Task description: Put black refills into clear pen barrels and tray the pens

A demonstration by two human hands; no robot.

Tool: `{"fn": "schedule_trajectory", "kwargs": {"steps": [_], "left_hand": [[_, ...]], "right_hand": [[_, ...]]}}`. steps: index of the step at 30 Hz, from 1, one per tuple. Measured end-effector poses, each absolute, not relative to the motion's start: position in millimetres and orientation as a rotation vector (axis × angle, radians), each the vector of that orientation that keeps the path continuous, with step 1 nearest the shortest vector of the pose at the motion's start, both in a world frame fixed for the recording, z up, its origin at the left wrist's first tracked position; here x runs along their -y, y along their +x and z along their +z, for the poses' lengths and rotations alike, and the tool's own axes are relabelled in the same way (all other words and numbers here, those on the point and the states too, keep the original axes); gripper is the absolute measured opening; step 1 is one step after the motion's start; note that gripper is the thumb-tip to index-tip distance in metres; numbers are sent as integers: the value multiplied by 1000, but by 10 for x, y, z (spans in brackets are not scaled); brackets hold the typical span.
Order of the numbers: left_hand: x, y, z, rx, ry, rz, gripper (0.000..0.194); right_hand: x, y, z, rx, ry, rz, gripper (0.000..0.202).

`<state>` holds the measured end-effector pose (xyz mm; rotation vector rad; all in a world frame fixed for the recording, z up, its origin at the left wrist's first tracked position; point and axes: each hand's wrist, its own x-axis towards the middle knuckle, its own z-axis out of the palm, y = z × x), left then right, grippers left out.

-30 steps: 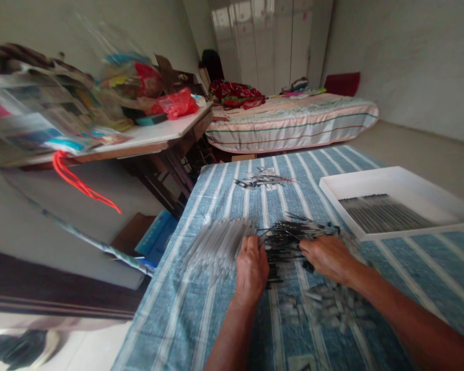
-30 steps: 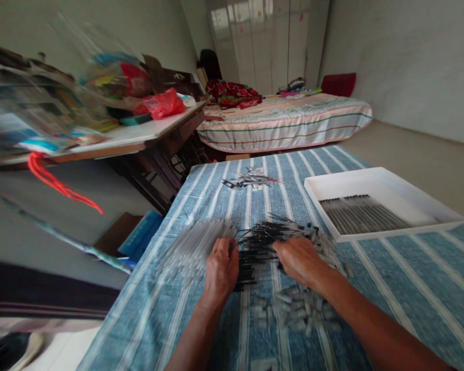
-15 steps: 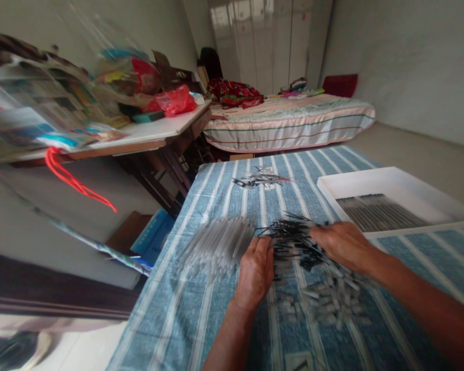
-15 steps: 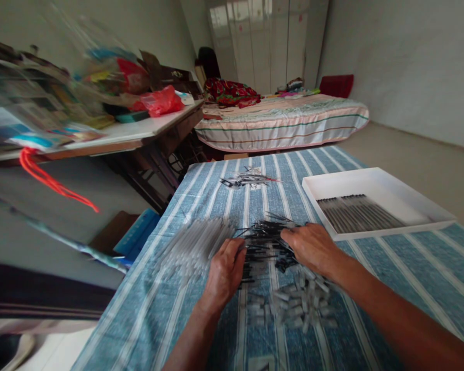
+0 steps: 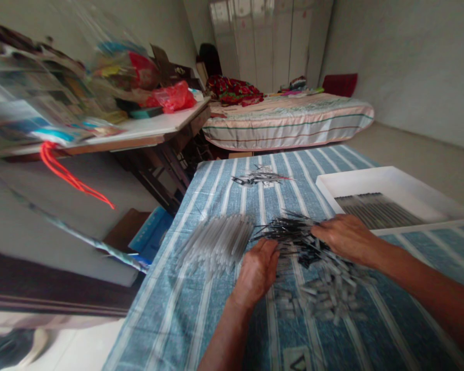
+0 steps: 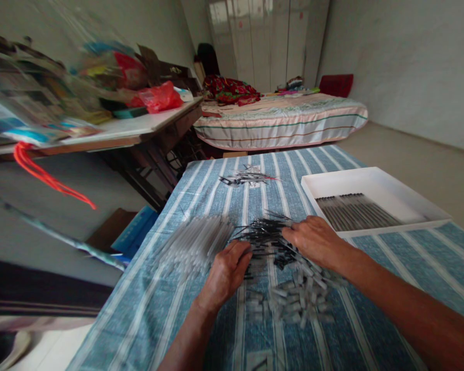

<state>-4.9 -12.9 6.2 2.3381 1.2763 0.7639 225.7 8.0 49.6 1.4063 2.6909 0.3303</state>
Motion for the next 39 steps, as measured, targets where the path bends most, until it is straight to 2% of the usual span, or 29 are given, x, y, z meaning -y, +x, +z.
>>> {"fn": "schedule_trajectory", "kwargs": {"steps": [7, 16, 21, 24, 27, 31, 36, 39], "left_hand": [[127, -34, 68, -1167, 2222, 753, 14], [148, 19, 35, -1103, 2047, 696, 13], [142, 55, -2, -1085, 1738, 829, 9], [138, 70, 7, -1060, 1492, 958, 9], [144, 85, 33, -1036, 1308, 1050, 12], [162, 108, 53, -1016, 1254, 1067, 12], [176, 124, 35, -1013, 1272, 1007, 13], [186, 133, 24, -987, 1293, 962, 13]], "right_hand": [[-65, 2336, 486, -2725, 1295, 334, 22], [15, 2182, 538, -2825, 1164, 314, 15], [217, 1971, 506, -3126, 1231, 374, 24], [285, 1941, 381, -3142, 1385, 222, 25], [269, 1937, 216, -2847, 1460, -1, 23], [222, 1882, 48, -2562, 1517, -77, 21], [174, 1851, 20, -2567, 1547, -189, 22], [133, 1901, 68, -2681, 1616, -495, 18]]}}
